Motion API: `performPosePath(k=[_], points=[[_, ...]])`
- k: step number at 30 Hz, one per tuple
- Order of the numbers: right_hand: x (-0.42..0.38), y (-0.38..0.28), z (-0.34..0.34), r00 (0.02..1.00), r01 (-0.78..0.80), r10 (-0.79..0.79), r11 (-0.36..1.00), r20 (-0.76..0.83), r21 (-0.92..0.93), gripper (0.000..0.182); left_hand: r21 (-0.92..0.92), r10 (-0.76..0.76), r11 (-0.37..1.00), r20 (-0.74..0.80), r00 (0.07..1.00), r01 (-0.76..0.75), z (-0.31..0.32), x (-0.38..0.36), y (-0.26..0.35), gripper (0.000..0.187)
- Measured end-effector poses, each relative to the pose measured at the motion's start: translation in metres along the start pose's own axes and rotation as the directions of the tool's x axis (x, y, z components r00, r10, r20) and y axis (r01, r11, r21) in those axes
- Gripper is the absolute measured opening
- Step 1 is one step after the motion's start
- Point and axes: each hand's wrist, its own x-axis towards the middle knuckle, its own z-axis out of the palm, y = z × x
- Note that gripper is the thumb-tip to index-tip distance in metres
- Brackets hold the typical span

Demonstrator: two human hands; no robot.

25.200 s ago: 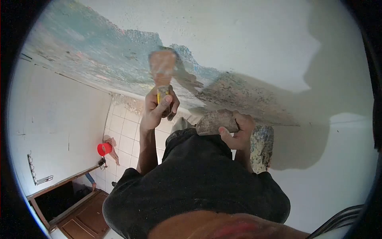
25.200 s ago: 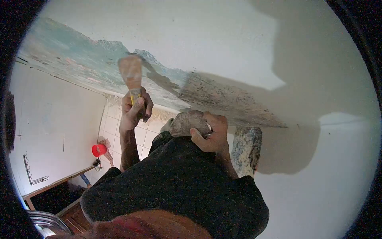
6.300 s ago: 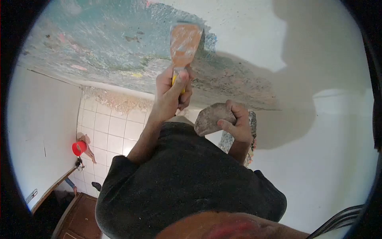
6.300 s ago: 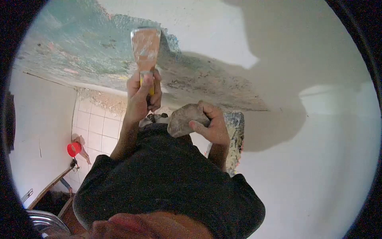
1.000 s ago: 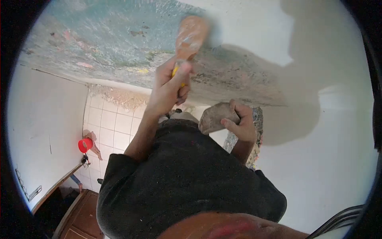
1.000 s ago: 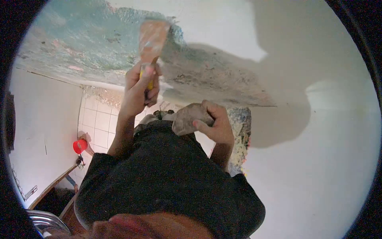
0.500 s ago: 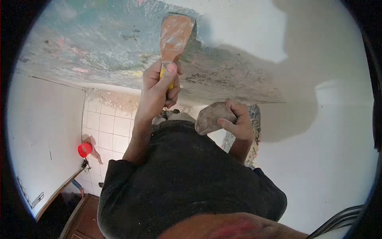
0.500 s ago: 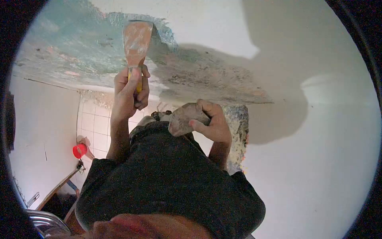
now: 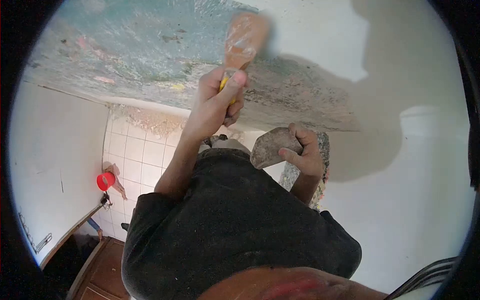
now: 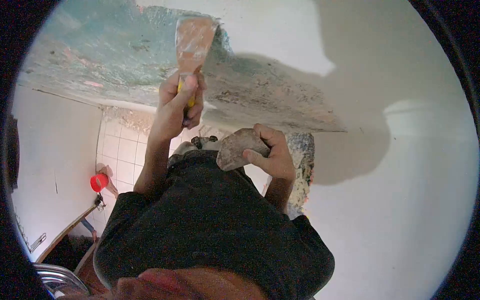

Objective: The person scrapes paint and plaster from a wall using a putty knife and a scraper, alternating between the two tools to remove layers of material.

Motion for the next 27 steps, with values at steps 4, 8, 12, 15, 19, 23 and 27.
performPosePath(k=[4,8,12,15,19,23,27], points=[[0.000,-0.001,-0.002,0.998,-0.052,0.052,0.999,0.018,-0.004,0.032,-0.029,0.006,1.000,0.015,1.000,-0.006,-0.002,0.000,0.000,0.034],[-0.002,0.001,0.002,0.999,-0.033,0.033,0.999,-0.030,0.015,0.034,-0.152,-0.054,0.987,-0.009,0.998,0.052,0.012,0.000,0.003,0.031],[0.000,-0.008,0.000,0.999,-0.044,0.044,0.999,-0.021,-0.030,0.032,-0.110,-0.060,0.992,0.042,0.997,0.064,0.003,0.000,-0.008,0.032],[0.002,-0.006,0.001,0.999,-0.034,0.036,0.999,0.037,-0.030,0.031,-0.060,-0.037,0.997,0.055,0.998,0.040,0.001,-0.001,-0.007,0.032],[0.002,-0.007,0.001,0.999,-0.016,0.018,0.999,0.043,-0.034,0.030,-0.023,-0.018,1.000,0.085,0.996,0.020,0.003,0.002,-0.007,0.032],[0.001,-0.005,0.004,0.995,-0.099,0.098,0.990,0.012,0.096,0.027,-0.035,-0.028,0.999,0.063,0.998,0.030,0.013,0.006,-0.001,0.034],[-0.003,-0.008,-0.008,0.999,-0.035,0.036,0.999,0.029,-0.030,0.026,-0.023,-0.058,0.998,0.049,0.997,0.059,0.005,0.002,-0.006,0.032]])
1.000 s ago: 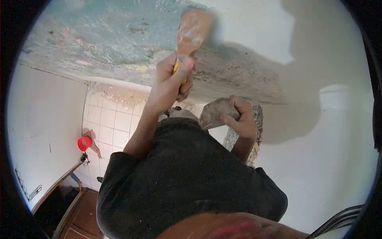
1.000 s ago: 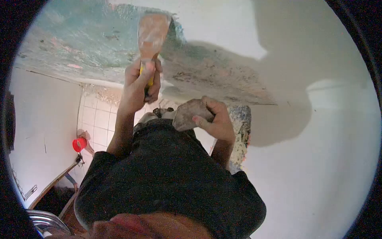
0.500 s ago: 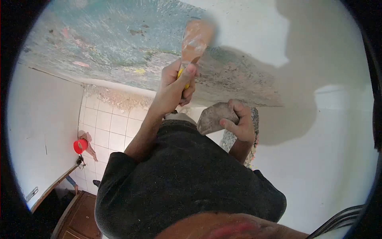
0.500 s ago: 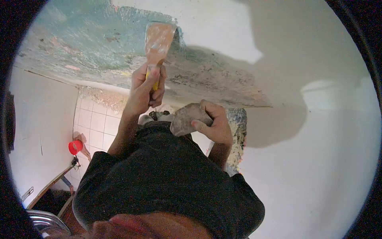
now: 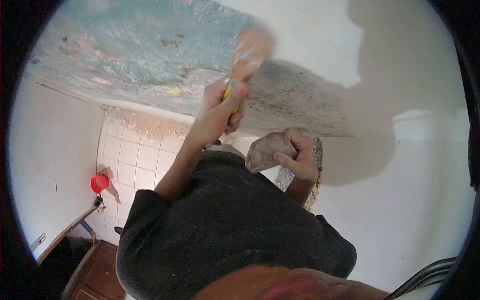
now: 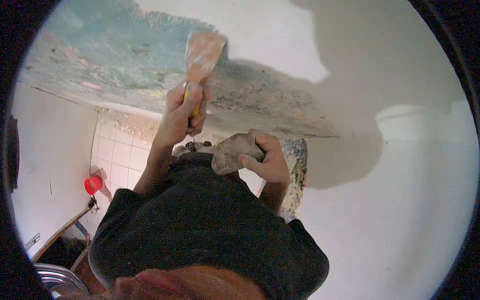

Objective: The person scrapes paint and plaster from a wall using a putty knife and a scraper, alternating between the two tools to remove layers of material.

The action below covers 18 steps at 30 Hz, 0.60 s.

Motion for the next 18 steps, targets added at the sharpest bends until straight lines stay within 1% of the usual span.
performPosePath(k=[2,3,6,9,12,15,18], points=[[0.001,0.002,0.000,0.999,0.014,-0.011,0.998,-0.047,0.057,0.027,-0.017,-0.043,0.999,-0.027,0.999,0.043,-0.004,-0.008,-0.004,0.032],[0.000,0.004,0.002,0.998,0.009,-0.003,0.996,-0.066,0.093,0.027,0.007,-0.021,1.000,-0.030,0.999,0.021,-0.004,-0.006,-0.006,0.033],[0.004,0.005,0.005,0.998,-0.012,0.019,0.992,-0.057,0.124,0.029,0.051,0.013,0.999,-0.051,0.999,-0.010,-0.001,-0.007,-0.004,0.035],[0.006,0.013,-0.004,0.998,0.064,-0.064,0.998,0.022,0.015,0.030,0.048,0.032,0.998,-0.057,0.998,-0.029,-0.004,-0.006,-0.002,0.034],[0.011,0.014,0.002,1.000,0.012,-0.013,0.998,0.022,0.061,0.032,0.046,0.037,0.998,-0.086,0.996,-0.033,0.000,-0.006,0.000,0.034],[0.012,0.002,0.001,0.999,0.008,-0.009,1.000,0.040,0.019,0.031,0.045,0.061,0.997,-0.077,0.995,-0.058,-0.001,-0.008,-0.004,0.034],[0.010,0.009,-0.002,0.998,0.036,-0.039,0.997,0.047,0.061,0.030,0.095,0.055,0.995,-0.123,0.991,-0.043,0.006,-0.006,0.000,0.032]])
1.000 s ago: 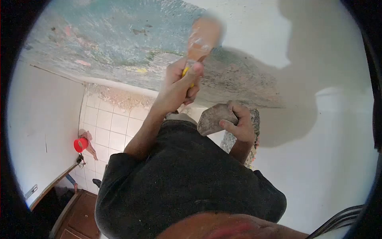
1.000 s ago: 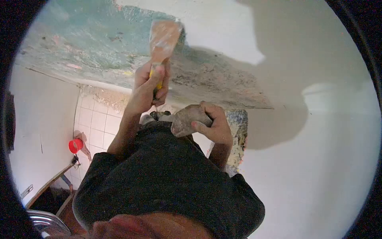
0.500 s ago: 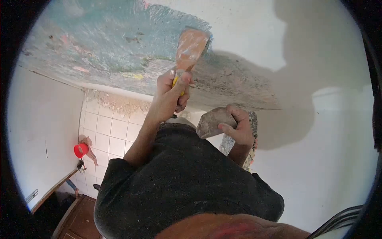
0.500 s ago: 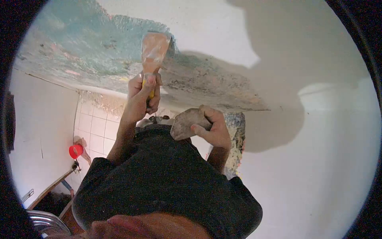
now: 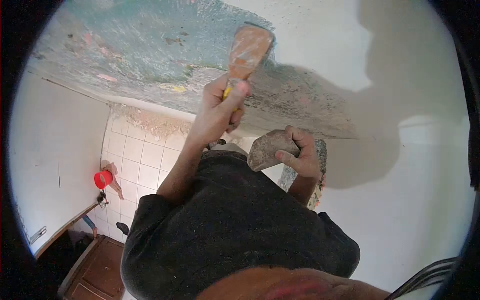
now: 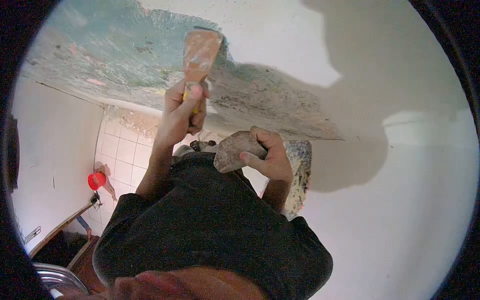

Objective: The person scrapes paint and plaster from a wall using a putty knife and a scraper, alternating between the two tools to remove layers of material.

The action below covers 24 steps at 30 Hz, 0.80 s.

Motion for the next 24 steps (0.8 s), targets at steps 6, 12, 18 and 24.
performPosePath(k=[6,12,18,24], points=[[-0.004,-0.005,-0.001,0.999,0.052,-0.052,0.997,-0.003,-0.048,0.031,-0.036,0.052,0.998,0.035,0.998,-0.051,0.003,0.004,-0.007,0.033],[-0.009,-0.004,-0.002,0.999,0.037,-0.039,0.997,-0.028,-0.065,0.035,-0.069,0.043,0.997,0.035,0.998,-0.041,0.001,0.000,-0.012,0.035],[-0.009,-0.008,-0.002,0.999,-0.026,0.025,0.999,-0.033,-0.028,0.034,-0.089,0.025,0.996,0.044,0.999,-0.021,-0.003,-0.003,-0.007,0.036],[-0.004,-0.012,0.005,0.999,-0.011,0.010,1.000,-0.035,-0.016,0.027,-0.125,0.010,0.992,0.042,0.999,-0.004,0.005,0.005,-0.005,0.033]])
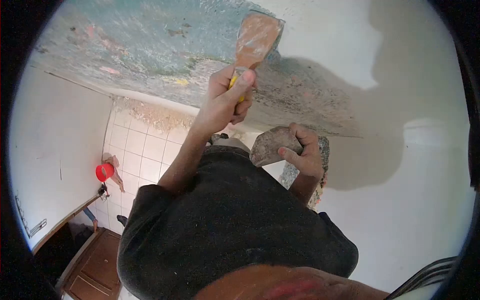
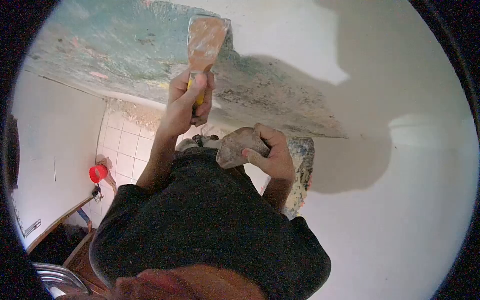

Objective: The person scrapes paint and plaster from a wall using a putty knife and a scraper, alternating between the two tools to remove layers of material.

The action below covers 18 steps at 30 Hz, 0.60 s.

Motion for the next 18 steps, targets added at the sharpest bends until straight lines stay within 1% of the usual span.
performPosePath(k=[3,4,6,7,9,10,13,15,18], points=[[-0.008,0.007,-0.008,1.000,0.001,-0.001,0.999,0.006,0.043,0.028,-0.048,-0.020,0.999,0.046,0.999,0.023,-0.011,-0.008,0.006,0.034],[-0.006,0.007,-0.007,1.000,0.000,0.000,0.999,0.000,0.052,0.029,0.008,0.008,1.000,0.025,1.000,-0.008,-0.009,-0.006,0.002,0.036],[-0.003,0.007,-0.005,1.000,-0.007,0.008,0.998,-0.015,0.066,0.032,-0.022,0.009,1.000,0.044,0.999,-0.008,-0.005,-0.001,0.002,0.037],[-0.005,0.006,-0.006,1.000,-0.020,0.020,0.999,-0.011,0.036,0.030,-0.039,0.010,0.999,0.059,0.998,-0.007,-0.002,0.001,0.002,0.037],[-0.009,0.006,-0.011,0.999,-0.034,0.034,0.999,-0.004,-0.028,0.026,-0.005,0.004,1.000,0.056,0.998,-0.004,-0.010,-0.001,0.000,0.037],[-0.011,0.009,-0.013,0.999,-0.038,0.038,0.999,-0.018,-0.027,0.026,0.016,0.000,1.000,0.056,0.998,-0.001,-0.012,-0.001,0.001,0.037],[-0.012,0.015,-0.013,0.998,-0.059,0.058,0.998,-0.039,-0.002,0.027,-0.037,-0.009,0.999,0.072,0.997,0.012,-0.003,0.004,0.003,0.036],[-0.012,0.010,-0.010,0.996,-0.078,0.078,0.997,-0.048,0.016,0.029,-0.032,-0.034,0.999,0.058,0.998,0.036,-0.010,-0.001,0.005,0.034],[-0.014,0.011,-0.017,0.999,-0.045,0.044,0.998,0.009,0.037,0.028,-0.020,-0.019,1.000,0.040,0.999,0.020,-0.010,0.001,0.005,0.033]])
